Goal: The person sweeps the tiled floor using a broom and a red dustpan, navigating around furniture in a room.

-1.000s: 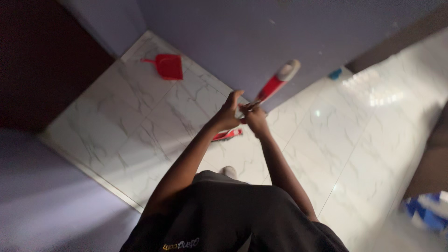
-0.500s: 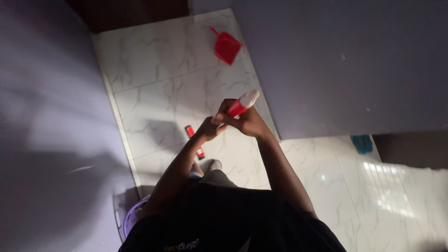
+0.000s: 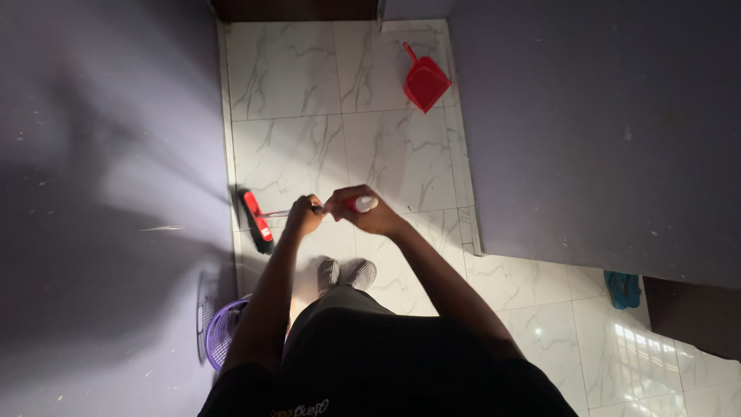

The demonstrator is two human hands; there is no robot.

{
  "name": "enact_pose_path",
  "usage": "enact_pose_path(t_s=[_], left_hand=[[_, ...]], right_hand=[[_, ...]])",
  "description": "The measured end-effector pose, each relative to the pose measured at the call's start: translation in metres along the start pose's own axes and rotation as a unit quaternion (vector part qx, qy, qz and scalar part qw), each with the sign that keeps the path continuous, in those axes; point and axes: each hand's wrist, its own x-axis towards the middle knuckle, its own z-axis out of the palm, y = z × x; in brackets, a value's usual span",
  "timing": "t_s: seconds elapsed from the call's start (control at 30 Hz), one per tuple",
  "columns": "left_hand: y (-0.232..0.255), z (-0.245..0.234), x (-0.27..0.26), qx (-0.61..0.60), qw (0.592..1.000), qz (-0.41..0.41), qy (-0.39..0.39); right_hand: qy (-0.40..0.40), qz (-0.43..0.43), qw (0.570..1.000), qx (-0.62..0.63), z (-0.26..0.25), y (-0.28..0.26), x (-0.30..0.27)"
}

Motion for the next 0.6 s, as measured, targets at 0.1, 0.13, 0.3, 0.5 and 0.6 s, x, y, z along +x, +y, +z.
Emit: enact_pose_path(t_s=[0.1,0.13,0.3,0.5,0.6], left_hand=[[-0.003,0.026,0.003,-0.027,0.997,-0.069,-0.034],[0.005,0.035,0.005,-0.022,0.997,-0.059,-0.043],[0.079,0.088,0.03,-0.178,0.977,-0.01,-0.118],[0.171,0.118,0.074,-0.073,0.968,0.1,-0.218],[0.194,0.102,0.101,-0.082,0.949,0.177,-0.25]], right_hand=[[0.026,0.017,0.998,-0.054,0.003,0.012,-0.003],[0.043,0.016,0.997,-0.065,-0.002,0.012,-0.009],[0.106,0.009,0.99,-0.089,-0.045,-0.016,-0.037],[0.18,0.08,0.96,-0.198,-0.074,-0.071,-0.038],[0.208,0.086,0.948,-0.224,-0.075,-0.096,-0.023]])
